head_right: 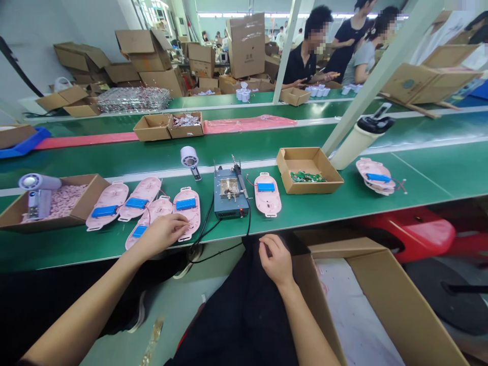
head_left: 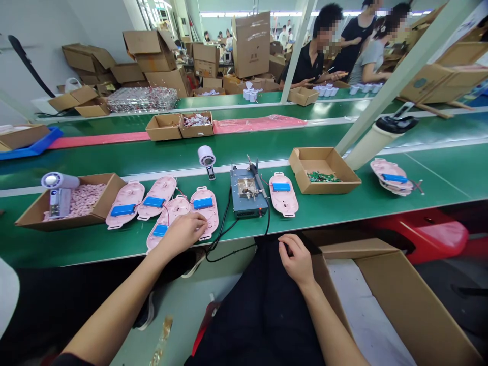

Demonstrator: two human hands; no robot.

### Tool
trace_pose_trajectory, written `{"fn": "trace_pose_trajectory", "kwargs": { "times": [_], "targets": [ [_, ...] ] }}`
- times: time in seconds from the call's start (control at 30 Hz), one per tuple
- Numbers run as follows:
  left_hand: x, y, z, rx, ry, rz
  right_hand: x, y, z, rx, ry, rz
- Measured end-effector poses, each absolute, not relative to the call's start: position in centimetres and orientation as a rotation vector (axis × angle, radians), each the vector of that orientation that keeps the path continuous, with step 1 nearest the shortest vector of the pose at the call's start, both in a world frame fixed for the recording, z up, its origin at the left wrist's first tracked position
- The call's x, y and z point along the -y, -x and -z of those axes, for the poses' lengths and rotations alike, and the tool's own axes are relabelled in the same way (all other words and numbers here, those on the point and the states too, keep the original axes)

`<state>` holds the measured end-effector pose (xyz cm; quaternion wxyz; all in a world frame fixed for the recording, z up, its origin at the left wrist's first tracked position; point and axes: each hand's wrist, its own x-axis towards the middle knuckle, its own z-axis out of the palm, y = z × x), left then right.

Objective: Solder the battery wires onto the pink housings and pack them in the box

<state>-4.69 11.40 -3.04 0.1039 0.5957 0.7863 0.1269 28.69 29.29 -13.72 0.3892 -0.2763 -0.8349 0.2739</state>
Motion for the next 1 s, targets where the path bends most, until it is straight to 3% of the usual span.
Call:
{"fn": "trace_pose_trajectory", "kwargs": {
  "times": [0.63, 1.0],
  "targets": [
    [-15.4, 4.9, 0.4, -2.274, -1.944, 0.201, -29.6, -28.8, 13.5, 2.114, 0.768, -0.732],
    [-14.1, 5.8, 1.2, -2.282, -1.870, 0.011, -29.9, -28.8, 13.2, 2.100, 0.766, -0.745]
  ]
}}
